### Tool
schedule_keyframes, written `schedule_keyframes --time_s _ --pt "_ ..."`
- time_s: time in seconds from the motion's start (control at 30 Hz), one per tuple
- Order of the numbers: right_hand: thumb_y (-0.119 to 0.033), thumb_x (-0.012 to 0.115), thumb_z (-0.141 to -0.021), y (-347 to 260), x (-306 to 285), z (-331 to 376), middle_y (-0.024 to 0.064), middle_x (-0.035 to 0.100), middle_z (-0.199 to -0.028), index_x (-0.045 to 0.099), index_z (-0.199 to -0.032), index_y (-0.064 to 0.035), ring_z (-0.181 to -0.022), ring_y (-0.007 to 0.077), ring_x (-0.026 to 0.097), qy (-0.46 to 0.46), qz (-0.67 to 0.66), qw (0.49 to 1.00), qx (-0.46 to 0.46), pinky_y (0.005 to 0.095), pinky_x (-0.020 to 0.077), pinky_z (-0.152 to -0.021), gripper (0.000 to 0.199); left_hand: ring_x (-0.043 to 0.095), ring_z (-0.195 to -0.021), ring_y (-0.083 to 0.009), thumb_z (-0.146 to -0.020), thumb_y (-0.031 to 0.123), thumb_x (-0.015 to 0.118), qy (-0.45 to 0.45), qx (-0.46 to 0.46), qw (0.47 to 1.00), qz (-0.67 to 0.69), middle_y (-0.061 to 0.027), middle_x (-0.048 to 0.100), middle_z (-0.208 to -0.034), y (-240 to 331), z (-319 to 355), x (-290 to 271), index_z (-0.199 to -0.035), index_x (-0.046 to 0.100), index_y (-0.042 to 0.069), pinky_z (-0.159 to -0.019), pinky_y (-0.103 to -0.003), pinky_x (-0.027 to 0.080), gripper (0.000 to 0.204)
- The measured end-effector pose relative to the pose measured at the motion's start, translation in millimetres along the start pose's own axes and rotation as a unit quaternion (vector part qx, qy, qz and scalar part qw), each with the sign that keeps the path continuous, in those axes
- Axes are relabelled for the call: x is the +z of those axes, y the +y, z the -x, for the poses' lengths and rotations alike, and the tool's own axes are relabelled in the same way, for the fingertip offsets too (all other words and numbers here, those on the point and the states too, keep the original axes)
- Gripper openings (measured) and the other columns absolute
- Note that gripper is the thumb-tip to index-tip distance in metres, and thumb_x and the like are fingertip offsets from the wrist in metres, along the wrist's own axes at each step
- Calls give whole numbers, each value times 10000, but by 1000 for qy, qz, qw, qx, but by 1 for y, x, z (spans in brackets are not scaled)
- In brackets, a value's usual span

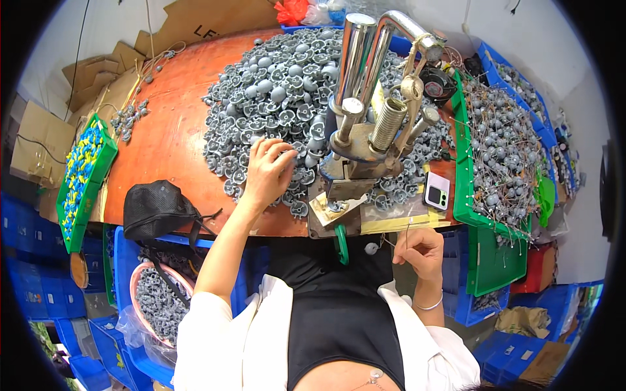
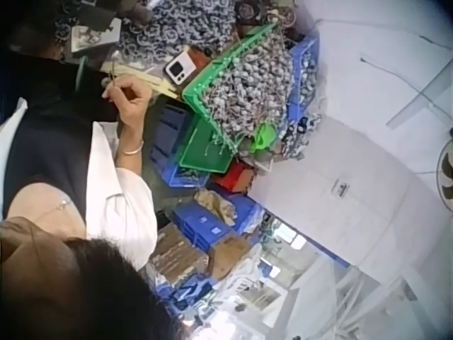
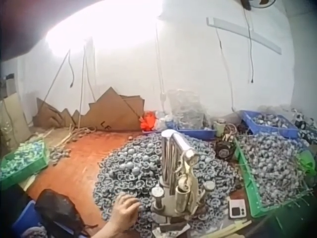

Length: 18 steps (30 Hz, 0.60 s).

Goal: The worker is using a manual press to assemble small metal components at a factory workbench.

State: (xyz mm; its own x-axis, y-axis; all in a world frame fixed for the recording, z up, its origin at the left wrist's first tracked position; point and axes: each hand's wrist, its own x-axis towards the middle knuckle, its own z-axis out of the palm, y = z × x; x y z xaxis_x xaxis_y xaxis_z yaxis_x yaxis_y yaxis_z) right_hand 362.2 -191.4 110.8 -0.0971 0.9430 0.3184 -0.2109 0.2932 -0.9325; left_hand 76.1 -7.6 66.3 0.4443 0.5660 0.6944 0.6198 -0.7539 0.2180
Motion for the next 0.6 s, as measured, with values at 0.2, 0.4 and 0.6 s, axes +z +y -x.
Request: schedule_keyframes --time_s 0.2,0.4,0.6 --pt "-20 641 -801 1 0 0 113 579 -580 534 -661 7 -504 155 562 -6 0 1000 6 220 411 -436 177 516 -921 -264 -686 81 675 -100 -61 990 -76 -67 563 -849 5 -5 9 -779 703 115 -851 -403 367 103" --pt "1 641 -789 -2 3 -1 129 605 -610 551 -663 17 -512 147 573 -6 32 999 10 220 422 -450 156 501 -925 -265 -681 93 641 -183 -110 967 -142 -70 571 -873 4 -26 21 -733 719 124 -801 -390 359 99" --pt "16 643 -769 -7 3 0 132 627 -631 580 -664 30 -510 140 573 -10 63 998 6 214 423 -456 123 495 -982 -268 -678 104 599 -212 -132 942 -224 -117 587 -963 9 -30 32 -696 697 76 -795 -403 350 103"
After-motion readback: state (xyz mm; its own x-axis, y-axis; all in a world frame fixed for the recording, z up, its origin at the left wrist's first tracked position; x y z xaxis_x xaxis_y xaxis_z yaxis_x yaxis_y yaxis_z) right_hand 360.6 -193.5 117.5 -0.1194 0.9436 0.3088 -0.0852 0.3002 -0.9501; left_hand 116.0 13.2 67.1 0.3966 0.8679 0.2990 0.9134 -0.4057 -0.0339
